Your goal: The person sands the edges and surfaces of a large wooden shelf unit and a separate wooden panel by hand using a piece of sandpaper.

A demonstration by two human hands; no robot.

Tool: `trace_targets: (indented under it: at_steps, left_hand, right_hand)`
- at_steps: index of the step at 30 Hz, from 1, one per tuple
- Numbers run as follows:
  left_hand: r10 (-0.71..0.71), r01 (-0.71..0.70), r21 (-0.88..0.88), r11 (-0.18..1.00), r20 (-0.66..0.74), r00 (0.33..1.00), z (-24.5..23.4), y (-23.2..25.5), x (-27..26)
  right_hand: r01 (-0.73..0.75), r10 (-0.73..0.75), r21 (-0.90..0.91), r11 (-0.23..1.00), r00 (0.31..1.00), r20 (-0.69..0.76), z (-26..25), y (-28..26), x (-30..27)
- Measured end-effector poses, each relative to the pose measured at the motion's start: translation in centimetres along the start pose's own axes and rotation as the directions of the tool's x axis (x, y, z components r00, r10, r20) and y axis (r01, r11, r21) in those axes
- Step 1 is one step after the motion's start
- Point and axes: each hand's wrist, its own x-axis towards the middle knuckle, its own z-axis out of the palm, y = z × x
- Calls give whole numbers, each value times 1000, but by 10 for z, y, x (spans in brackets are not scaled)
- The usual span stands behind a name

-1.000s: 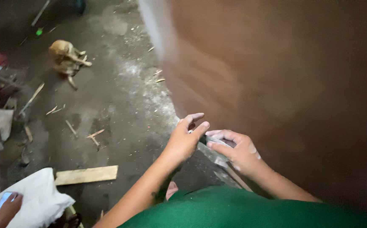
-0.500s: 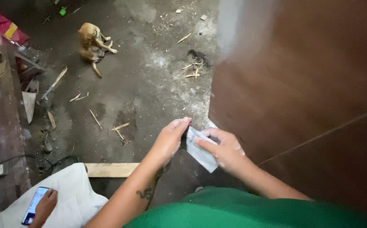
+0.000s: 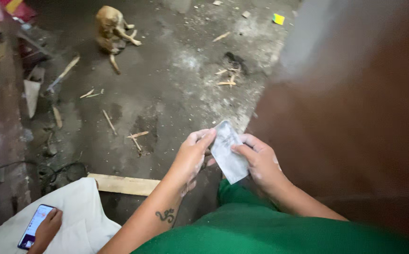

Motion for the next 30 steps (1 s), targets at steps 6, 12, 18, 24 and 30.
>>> trace_targets:
  at_steps: [6,12,18,24,30]
  left_hand:
    - [126,-113,-180,977,63,990,-31,34,81]
    - [404,-416,-65,907,-141,904,-62,101,188]
    - [619,-597,167,785,-184,763,-68,146,269]
    - [502,-501,69,863,-1,865,-62,165,352]
    - [389,-407,-11,913,322,863,-53,238,458]
  right_hand:
    - [44,-49,53,998,994,93,16,-21,123]
    - [216,-195,-80,973,957,214,63,-67,257]
    - [195,-161,-143,970,963,217,74,-116,322]
    - [229,-218,-60,972,964,151,60,-112,371]
    - [252,-264,-105,962,957,-124,76,-150,436]
